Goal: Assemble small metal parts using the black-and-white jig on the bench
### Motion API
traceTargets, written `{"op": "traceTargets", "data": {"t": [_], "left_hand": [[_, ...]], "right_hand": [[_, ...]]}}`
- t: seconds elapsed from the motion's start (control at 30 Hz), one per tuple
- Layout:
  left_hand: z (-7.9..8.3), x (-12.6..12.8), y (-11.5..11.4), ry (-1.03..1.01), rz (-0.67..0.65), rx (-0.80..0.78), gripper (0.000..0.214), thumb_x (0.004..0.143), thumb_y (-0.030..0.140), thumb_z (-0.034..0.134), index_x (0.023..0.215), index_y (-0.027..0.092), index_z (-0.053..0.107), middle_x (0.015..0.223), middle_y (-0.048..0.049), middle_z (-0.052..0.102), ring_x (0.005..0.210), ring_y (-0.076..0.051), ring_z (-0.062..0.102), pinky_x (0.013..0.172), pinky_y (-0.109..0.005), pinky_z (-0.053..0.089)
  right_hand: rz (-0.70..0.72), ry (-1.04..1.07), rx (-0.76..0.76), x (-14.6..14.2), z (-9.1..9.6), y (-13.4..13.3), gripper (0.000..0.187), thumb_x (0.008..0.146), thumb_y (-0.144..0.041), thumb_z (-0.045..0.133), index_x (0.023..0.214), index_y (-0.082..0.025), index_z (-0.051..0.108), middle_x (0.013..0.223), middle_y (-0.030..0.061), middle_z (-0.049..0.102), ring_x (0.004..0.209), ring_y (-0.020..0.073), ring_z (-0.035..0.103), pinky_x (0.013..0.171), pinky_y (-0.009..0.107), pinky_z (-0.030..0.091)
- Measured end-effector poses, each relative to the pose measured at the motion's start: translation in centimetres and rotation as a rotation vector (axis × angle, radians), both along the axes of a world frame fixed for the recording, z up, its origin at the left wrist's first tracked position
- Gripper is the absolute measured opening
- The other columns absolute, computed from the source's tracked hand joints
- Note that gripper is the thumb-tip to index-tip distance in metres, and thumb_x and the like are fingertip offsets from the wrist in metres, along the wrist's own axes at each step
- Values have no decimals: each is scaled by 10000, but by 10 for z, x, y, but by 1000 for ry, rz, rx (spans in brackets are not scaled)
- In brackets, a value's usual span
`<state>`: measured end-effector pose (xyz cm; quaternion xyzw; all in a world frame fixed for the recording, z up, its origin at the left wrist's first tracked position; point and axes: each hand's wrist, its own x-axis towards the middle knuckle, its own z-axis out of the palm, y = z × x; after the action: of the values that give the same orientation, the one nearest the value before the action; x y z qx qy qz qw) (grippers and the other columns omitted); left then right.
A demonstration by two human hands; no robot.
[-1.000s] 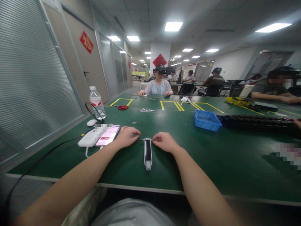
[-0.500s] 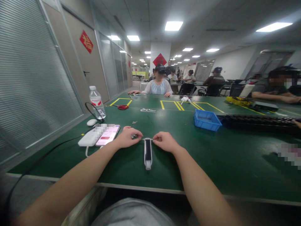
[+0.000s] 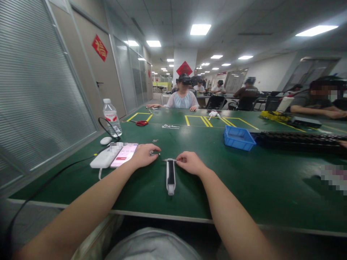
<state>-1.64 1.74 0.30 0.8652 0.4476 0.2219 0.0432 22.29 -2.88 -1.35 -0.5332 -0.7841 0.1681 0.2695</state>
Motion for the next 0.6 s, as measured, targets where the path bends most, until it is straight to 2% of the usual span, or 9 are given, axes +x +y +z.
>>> {"op": "traceTargets", "data": {"t": [0.17,0.23,0.33,0.5,0.6], "left_hand": [[5,-11,8,6,226,-23,289,742,204,517,994,227,655,1071,-41,646,1006,-222,569,866,-330,427],[7,-16,10,35,270,-48,275,744,209,519,978,223,663,1056,-52,646,989,-227,572,847,-324,437],[9,-18,10,68,298,-59,243,748,250,525,934,213,677,1018,-66,647,945,-229,582,802,-310,446],[13,-16,8,106,284,-119,299,752,432,511,826,198,682,869,-63,666,778,-197,600,673,-261,442],[14,-14,7,142,246,-169,250,729,394,524,792,205,675,837,-48,675,748,-191,603,649,-251,428]], "right_hand": [[-4,-4,-10,0,0,0,202,750,-297,567,827,-166,700,729,31,618,601,111,517,590,244,431],[-5,-10,-2,1,0,0,203,750,-297,569,831,-164,700,733,32,618,603,110,516,593,244,431],[-4,-8,-2,1,-1,1,203,753,-296,568,831,-162,699,719,30,614,594,107,513,589,241,429],[7,-7,-4,1,-2,2,204,755,-301,566,823,-163,700,726,32,614,599,107,510,584,238,423],[6,-10,-3,1,-3,2,206,755,-301,561,820,-163,700,723,30,609,596,105,508,581,237,421]]}}
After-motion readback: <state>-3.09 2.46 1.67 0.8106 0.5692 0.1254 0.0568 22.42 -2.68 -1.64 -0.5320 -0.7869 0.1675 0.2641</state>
